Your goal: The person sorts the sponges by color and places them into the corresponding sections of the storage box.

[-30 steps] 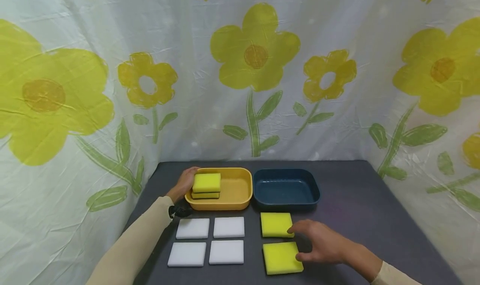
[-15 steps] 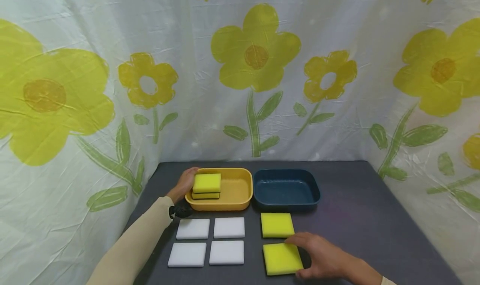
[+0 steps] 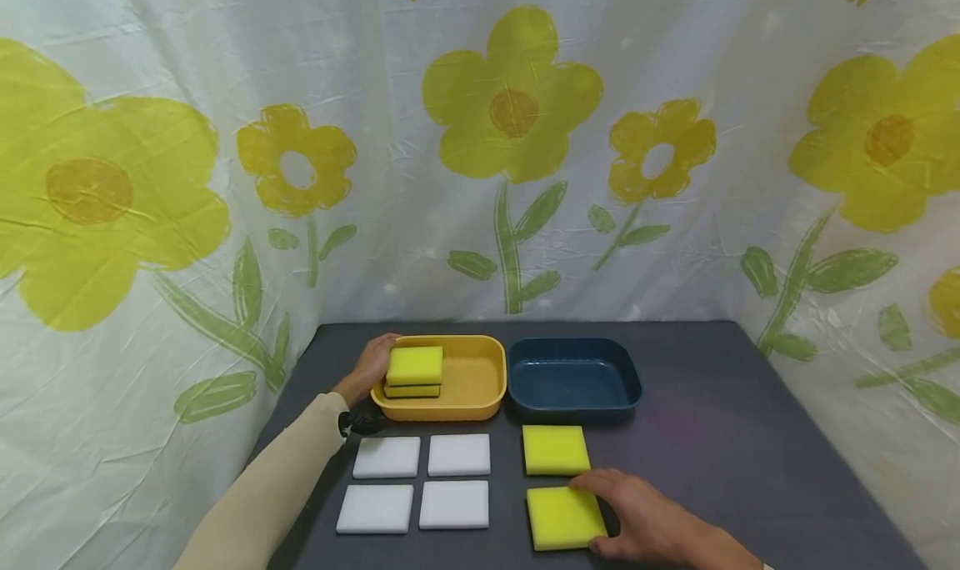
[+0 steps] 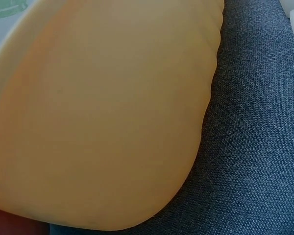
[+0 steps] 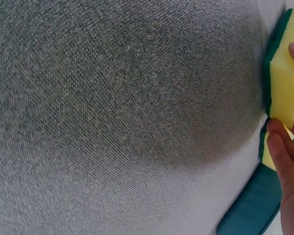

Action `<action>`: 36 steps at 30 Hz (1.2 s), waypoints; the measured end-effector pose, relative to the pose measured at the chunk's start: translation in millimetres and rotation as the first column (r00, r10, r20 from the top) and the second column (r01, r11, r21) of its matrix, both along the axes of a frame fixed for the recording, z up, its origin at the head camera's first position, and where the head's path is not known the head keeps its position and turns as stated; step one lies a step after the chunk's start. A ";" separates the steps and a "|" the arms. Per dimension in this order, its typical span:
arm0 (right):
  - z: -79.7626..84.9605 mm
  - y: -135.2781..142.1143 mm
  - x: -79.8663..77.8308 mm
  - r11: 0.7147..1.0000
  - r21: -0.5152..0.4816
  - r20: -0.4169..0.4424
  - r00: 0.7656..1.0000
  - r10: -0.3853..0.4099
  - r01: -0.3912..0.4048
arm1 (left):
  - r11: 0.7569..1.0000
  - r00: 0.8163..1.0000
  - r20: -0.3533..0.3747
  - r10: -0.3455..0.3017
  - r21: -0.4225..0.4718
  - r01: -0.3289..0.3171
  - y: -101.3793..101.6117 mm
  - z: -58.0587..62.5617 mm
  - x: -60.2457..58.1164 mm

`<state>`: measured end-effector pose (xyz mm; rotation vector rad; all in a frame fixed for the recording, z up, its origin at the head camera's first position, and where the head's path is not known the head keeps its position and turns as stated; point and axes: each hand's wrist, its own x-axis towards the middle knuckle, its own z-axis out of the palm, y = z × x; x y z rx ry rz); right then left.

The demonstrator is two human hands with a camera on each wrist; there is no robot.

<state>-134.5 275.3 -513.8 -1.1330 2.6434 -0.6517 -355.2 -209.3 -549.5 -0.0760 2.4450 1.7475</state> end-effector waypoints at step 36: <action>81.9 -10.8 -65.2 0.991 -0.001 -0.234 0.963 -0.131 0.135 | 1.000 1.000 0.007 -0.022 0.006 0.022 -1.3 2.9 3.3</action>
